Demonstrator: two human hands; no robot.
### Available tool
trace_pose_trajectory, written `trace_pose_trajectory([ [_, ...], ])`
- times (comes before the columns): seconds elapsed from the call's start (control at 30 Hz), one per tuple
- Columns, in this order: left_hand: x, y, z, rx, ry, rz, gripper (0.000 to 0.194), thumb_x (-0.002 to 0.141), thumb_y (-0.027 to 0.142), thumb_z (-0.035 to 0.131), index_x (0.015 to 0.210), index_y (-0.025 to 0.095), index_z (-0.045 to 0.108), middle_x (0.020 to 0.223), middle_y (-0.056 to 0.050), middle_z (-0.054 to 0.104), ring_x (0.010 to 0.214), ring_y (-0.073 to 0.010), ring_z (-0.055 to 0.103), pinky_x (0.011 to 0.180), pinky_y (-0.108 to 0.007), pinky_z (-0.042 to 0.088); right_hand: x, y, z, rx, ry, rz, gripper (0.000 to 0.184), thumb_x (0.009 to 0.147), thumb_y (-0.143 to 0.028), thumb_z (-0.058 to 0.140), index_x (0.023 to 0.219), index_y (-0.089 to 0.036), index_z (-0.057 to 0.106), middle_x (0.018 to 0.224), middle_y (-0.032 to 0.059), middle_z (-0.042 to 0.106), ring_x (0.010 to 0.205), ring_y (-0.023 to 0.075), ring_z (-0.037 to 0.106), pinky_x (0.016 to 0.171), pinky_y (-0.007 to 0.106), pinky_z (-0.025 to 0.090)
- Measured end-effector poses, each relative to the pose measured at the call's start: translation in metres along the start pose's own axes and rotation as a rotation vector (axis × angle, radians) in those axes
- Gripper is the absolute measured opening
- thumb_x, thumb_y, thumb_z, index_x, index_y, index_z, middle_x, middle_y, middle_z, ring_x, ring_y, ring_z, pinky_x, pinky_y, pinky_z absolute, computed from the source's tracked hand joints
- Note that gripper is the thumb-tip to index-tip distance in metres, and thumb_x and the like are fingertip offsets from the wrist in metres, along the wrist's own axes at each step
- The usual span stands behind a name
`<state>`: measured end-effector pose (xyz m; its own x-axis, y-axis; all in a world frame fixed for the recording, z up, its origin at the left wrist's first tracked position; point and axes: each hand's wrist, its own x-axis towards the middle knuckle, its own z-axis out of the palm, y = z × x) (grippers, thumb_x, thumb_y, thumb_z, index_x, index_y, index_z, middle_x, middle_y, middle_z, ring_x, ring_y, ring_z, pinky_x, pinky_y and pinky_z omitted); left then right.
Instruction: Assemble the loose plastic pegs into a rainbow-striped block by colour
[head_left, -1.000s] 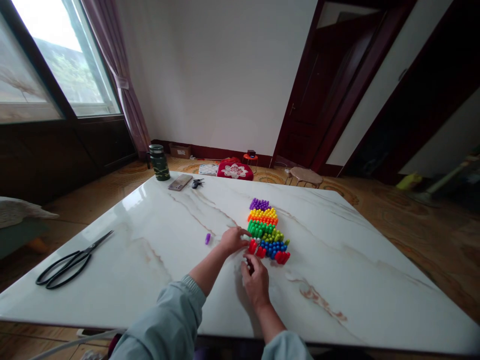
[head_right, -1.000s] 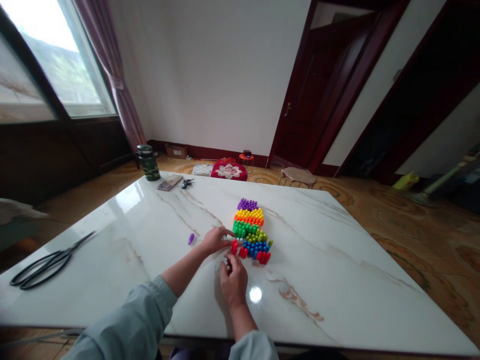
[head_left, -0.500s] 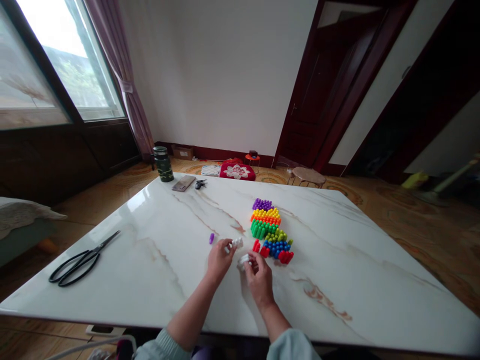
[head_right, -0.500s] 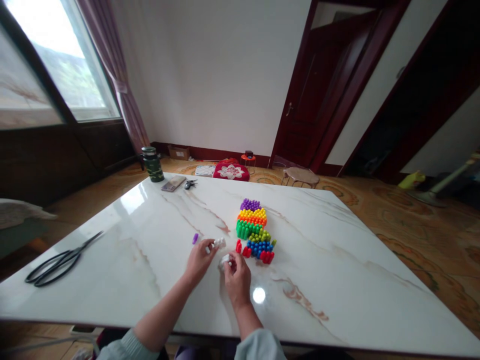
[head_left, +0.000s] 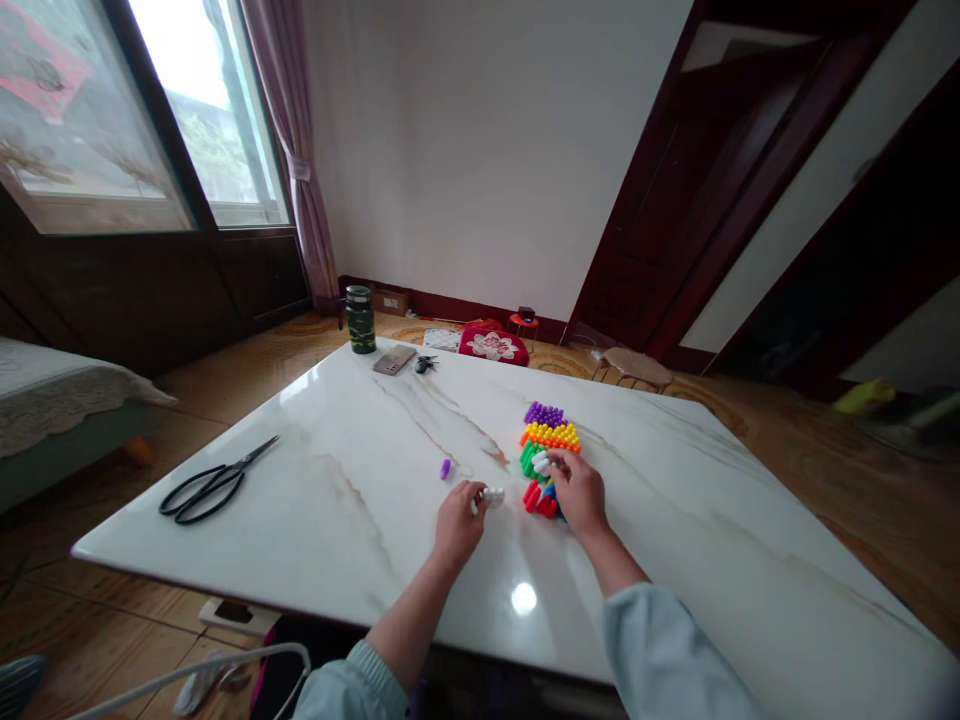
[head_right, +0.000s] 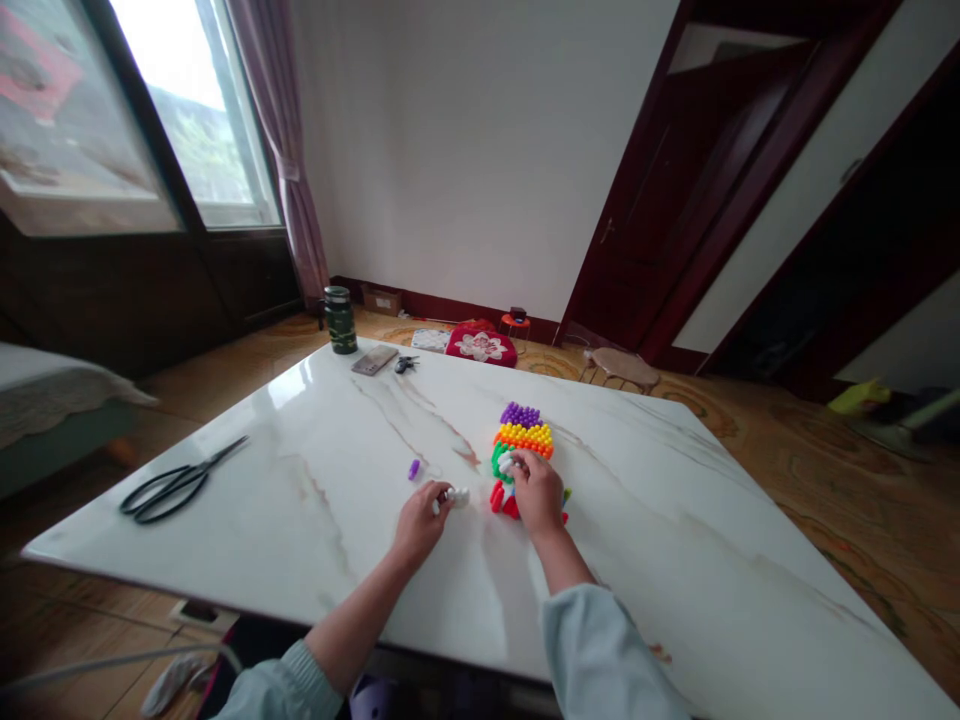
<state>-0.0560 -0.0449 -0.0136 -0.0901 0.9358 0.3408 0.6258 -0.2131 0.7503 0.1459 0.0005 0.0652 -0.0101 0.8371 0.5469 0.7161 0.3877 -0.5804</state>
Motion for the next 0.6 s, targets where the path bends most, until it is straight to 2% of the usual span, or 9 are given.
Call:
trace_pose_trajectory([
  [0.1, 0.000, 0.000, 0.000, 0.002, -0.012, 0.000, 0.013, 0.084, 0.013, 0.057, 0.094, 0.020, 0.063, 0.083, -0.001, 0.062, 0.078, -0.0156, 0.058, 0.073, -0.025, 0.041, 0.015, 0.008, 0.002, -0.120, -0.159, 0.006, 0.016, 0.075, -0.019, 0.057, 0.084, -0.022, 0.070, 0.082, 0.0027, 0.072, 0.071, 0.0189, 0.064, 0.068, 0.030, 0.049],
  [0.17, 0.000, 0.000, 0.000, 0.001, -0.016, -0.004, 0.013, 0.084, 0.014, 0.057, 0.094, 0.020, 0.063, 0.083, -0.001, 0.063, 0.078, -0.0156, 0.058, 0.072, -0.026, 0.041, 0.015, 0.009, -0.001, -0.133, -0.178, -0.012, 0.016, 0.075, -0.019, 0.057, 0.084, -0.022, 0.070, 0.082, 0.0022, 0.072, 0.070, 0.0187, 0.063, 0.068, 0.030, 0.049],
  [0.2, 0.001, 0.000, -0.001, 0.000, -0.015, -0.007, 0.013, 0.084, 0.014, 0.057, 0.095, 0.019, 0.063, 0.084, -0.001, 0.063, 0.078, -0.0156, 0.058, 0.072, -0.026, 0.041, 0.012, 0.008, -0.004, -0.120, -0.144, -0.028, 0.016, 0.077, -0.020, 0.057, 0.086, -0.022, 0.070, 0.084, 0.0026, 0.072, 0.071, 0.0187, 0.064, 0.069, 0.030, 0.049],
  [0.27, 0.001, 0.000, -0.001, -0.002, -0.013, -0.012, 0.014, 0.084, 0.015, 0.056, 0.095, 0.020, 0.063, 0.083, -0.001, 0.062, 0.078, -0.0155, 0.058, 0.072, -0.026, 0.041, 0.000, 0.006, -0.014, -0.076, -0.030, -0.060, 0.018, 0.081, -0.023, 0.056, 0.092, -0.020, 0.069, 0.088, 0.0041, 0.072, 0.074, 0.0184, 0.064, 0.071, 0.030, 0.050],
  [0.33, 0.001, 0.000, -0.001, -0.006, -0.019, -0.006, 0.014, 0.084, 0.015, 0.056, 0.096, 0.020, 0.063, 0.084, -0.001, 0.062, 0.078, -0.0154, 0.058, 0.072, -0.025, 0.041, -0.018, 0.005, -0.023, -0.051, 0.027, -0.091, 0.020, 0.084, -0.025, 0.054, 0.097, -0.020, 0.068, 0.091, 0.0051, 0.071, 0.076, 0.0182, 0.064, 0.072, 0.029, 0.051],
  [0.43, 0.001, 0.001, -0.002, -0.009, -0.055, 0.006, 0.014, 0.084, 0.016, 0.057, 0.095, 0.021, 0.064, 0.084, -0.001, 0.063, 0.077, -0.0152, 0.058, 0.071, -0.025, 0.040, -0.053, 0.006, -0.027, -0.069, -0.072, -0.150, 0.020, 0.086, -0.021, 0.052, 0.097, -0.021, 0.068, 0.092, 0.0048, 0.071, 0.082, 0.0190, 0.065, 0.074, 0.029, 0.051],
  [0.5, 0.000, 0.002, -0.003, -0.006, -0.075, 0.004, 0.014, 0.084, 0.016, 0.057, 0.095, 0.021, 0.064, 0.084, -0.001, 0.064, 0.077, -0.0152, 0.059, 0.071, -0.025, 0.040, -0.071, 0.008, -0.021, -0.088, -0.134, -0.169, 0.022, 0.087, -0.017, 0.050, 0.097, -0.022, 0.068, 0.093, 0.0047, 0.070, 0.086, 0.0197, 0.065, 0.076, 0.030, 0.051],
  [0.6, 0.000, 0.004, -0.004, -0.007, -0.079, 0.001, 0.015, 0.083, 0.016, 0.057, 0.095, 0.022, 0.065, 0.084, -0.001, 0.065, 0.078, -0.0155, 0.059, 0.072, -0.025, 0.040, -0.084, 0.012, -0.005, -0.108, -0.125, -0.198, 0.024, 0.088, -0.014, 0.047, 0.099, -0.021, 0.068, 0.094, 0.0053, 0.071, 0.089, 0.0202, 0.065, 0.078, 0.031, 0.052],
])
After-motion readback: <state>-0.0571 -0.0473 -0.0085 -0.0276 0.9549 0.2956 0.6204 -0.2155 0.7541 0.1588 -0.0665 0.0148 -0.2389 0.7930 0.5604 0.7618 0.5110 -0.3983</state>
